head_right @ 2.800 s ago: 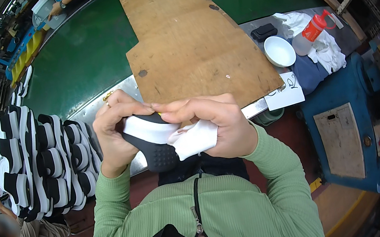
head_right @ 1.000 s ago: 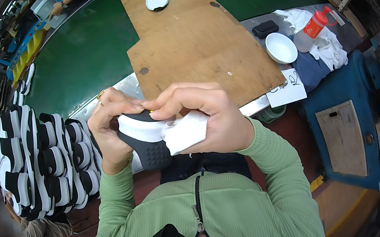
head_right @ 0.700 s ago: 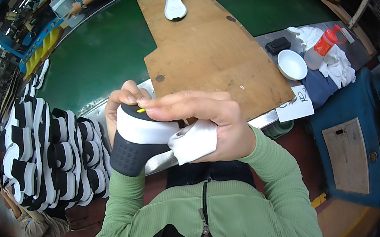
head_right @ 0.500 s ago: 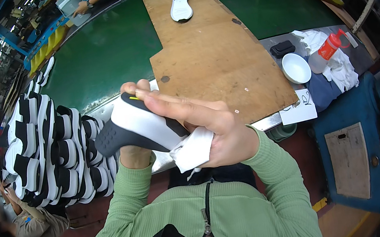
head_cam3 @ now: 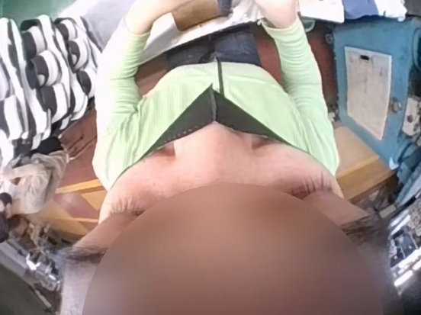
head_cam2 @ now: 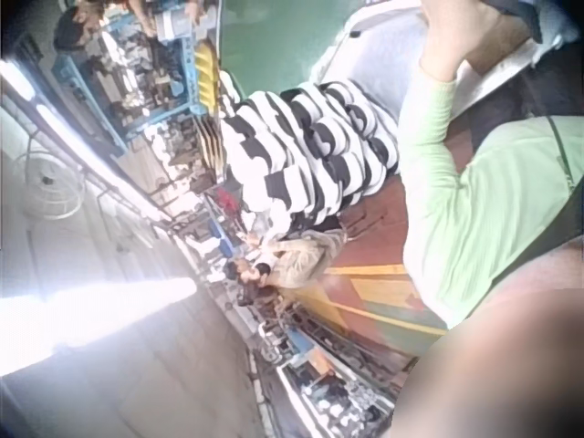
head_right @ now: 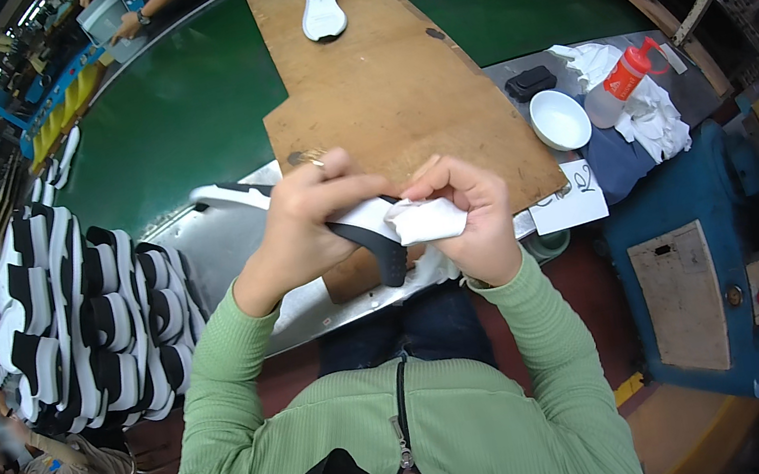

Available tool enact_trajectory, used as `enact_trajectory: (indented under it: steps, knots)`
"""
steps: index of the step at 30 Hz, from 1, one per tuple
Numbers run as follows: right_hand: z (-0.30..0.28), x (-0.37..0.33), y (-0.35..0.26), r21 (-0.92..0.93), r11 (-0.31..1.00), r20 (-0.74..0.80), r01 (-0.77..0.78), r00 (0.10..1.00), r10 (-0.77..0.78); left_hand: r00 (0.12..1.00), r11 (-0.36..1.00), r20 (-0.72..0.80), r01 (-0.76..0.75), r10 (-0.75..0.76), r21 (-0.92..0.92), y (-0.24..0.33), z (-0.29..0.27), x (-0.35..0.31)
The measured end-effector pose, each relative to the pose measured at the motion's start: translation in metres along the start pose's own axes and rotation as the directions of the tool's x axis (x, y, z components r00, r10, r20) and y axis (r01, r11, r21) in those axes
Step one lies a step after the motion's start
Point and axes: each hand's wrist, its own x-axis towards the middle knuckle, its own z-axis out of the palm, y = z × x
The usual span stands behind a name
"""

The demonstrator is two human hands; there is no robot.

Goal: The person wipes the soles of white and black slippers with a white cloth, handling them one at a time. After wiping each slipper, the person places it on a stack on the table.

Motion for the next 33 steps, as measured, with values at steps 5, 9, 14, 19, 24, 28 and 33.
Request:
enact_trajectory:
  steps: [5,9,14,19,24,28,33]
  knots:
    - [-0.009,-0.050,0.059,0.046,0.957,-0.017,-0.285,0.958,0.286,0.935,0.985,0.349,0.000,-0.060,0.171,-0.032,0.048,-0.025]
    - [-0.010,-0.066,0.074,-0.050,0.949,-0.031,-0.310,0.951,0.309,0.987,0.932,0.124,0.050,-0.101,0.359,-0.046,0.056,-0.048]
    - [-0.002,-0.056,0.066,-0.359,0.922,-0.038,-0.144,0.989,0.140,0.972,0.931,-0.006,0.225,-0.233,0.287,-0.064,0.045,-0.058]
    - [0.007,-0.034,0.056,-0.571,0.821,0.032,0.009,0.999,0.012,0.966,0.948,-0.038,0.258,-0.255,0.184,-0.069,0.051,-0.062]
    - [0.015,-0.001,0.050,-0.596,0.802,0.155,-0.048,0.973,0.173,0.965,0.954,-0.052,0.261,-0.256,0.150,-0.071,0.053,-0.064]
    - [0.030,0.031,0.063,-0.624,0.780,0.297,0.035,0.935,0.195,0.966,0.952,-0.097,0.252,-0.239,0.173,-0.072,0.054,-0.063]
    - [0.027,0.041,0.077,-0.500,0.838,0.262,-0.218,0.884,0.386,0.961,0.963,-0.125,0.257,-0.246,0.086,-0.072,0.054,-0.065]
